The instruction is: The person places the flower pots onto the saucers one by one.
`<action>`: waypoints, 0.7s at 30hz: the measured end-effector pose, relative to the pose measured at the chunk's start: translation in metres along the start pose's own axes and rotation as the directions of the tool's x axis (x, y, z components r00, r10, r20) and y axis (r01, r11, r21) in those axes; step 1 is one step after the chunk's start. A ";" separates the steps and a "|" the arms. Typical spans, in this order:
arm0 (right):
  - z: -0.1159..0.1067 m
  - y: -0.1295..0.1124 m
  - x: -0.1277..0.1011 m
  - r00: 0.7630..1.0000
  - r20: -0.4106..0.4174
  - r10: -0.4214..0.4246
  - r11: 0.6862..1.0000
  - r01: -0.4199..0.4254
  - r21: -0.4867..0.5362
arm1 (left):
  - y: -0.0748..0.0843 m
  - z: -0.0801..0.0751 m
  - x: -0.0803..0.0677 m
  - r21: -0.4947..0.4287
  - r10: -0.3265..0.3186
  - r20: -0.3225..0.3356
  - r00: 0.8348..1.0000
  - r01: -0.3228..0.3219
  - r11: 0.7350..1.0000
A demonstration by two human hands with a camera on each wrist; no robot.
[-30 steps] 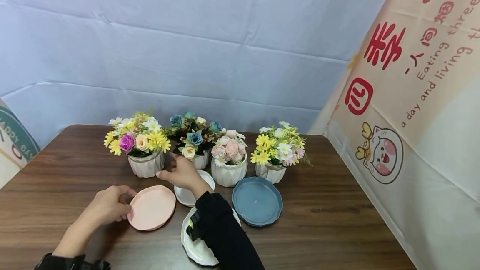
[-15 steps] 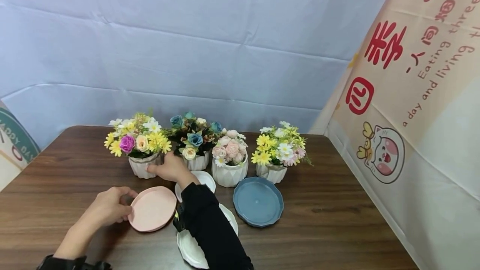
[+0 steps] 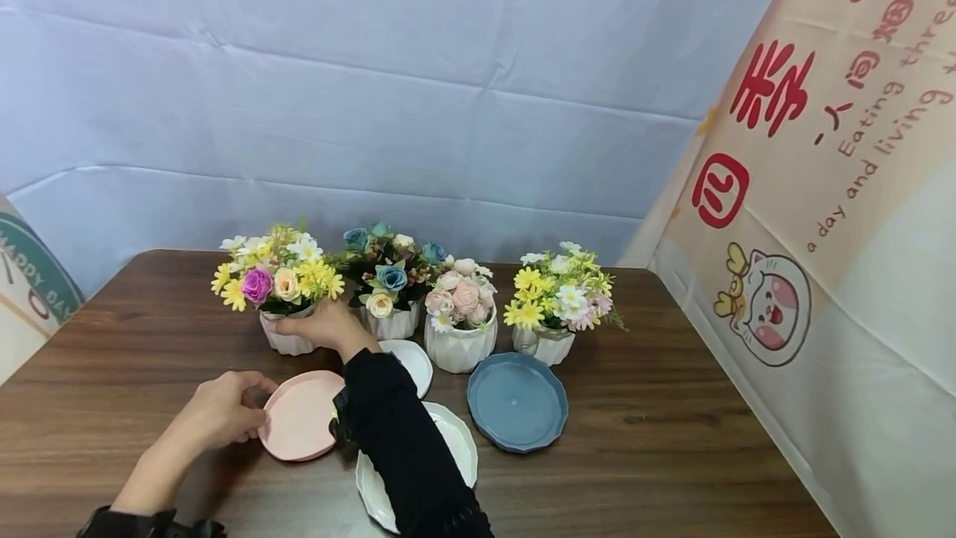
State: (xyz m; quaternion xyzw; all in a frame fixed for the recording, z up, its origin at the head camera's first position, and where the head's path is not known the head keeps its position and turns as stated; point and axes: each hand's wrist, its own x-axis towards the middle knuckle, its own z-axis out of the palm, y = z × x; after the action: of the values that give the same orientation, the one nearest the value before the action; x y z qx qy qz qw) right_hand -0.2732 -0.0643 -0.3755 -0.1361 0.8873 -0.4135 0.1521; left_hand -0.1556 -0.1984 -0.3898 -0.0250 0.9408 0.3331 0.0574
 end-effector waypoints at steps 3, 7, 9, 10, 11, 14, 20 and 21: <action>0.004 -0.003 0.004 0.998 -0.040 0.047 0.999 -0.047 -0.012 | 0.000 0.001 0.000 -0.014 -0.002 -0.004 1.000 0.002 1.000; 0.006 -0.004 0.007 0.996 -0.081 0.036 0.999 -0.038 -0.033 | 0.000 0.001 0.001 -0.009 -0.010 -0.007 1.000 0.010 1.000; 0.006 -0.004 0.008 0.996 -0.088 0.009 1.000 -0.011 -0.024 | 0.000 0.001 0.001 -0.003 -0.010 -0.006 1.000 0.010 1.000; 0.006 -0.003 0.008 0.996 -0.091 -0.006 1.000 0.004 -0.022 | 0.000 0.001 0.001 -0.001 -0.007 -0.007 1.000 0.007 1.000; 0.005 -0.003 0.008 0.996 -0.088 -0.008 1.000 0.006 -0.026 | 0.000 0.001 0.001 -0.002 -0.005 -0.007 1.000 0.005 1.000; 0.004 -0.003 0.009 0.998 -0.067 -0.018 0.999 0.014 -0.050 | 0.000 0.001 0.002 -0.008 0.003 -0.006 1.000 -0.003 1.000; 0.002 -0.005 0.008 0.999 -0.038 0.010 0.994 -0.014 -0.107 | -0.001 -0.001 0.002 0.013 0.036 -0.045 0.998 -0.035 0.999; 0.002 -0.005 0.008 0.999 -0.039 -0.004 0.995 0.000 -0.104 | -0.001 -0.002 0.002 0.023 0.041 -0.053 0.998 -0.039 0.999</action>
State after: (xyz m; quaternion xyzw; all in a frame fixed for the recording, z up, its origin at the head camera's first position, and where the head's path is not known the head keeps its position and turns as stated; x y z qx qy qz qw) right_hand -0.2793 -0.0722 -0.3743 -0.1366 0.9104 -0.3695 0.1269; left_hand -0.1577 -0.2002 -0.3890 -0.0144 0.9459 0.3232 0.0259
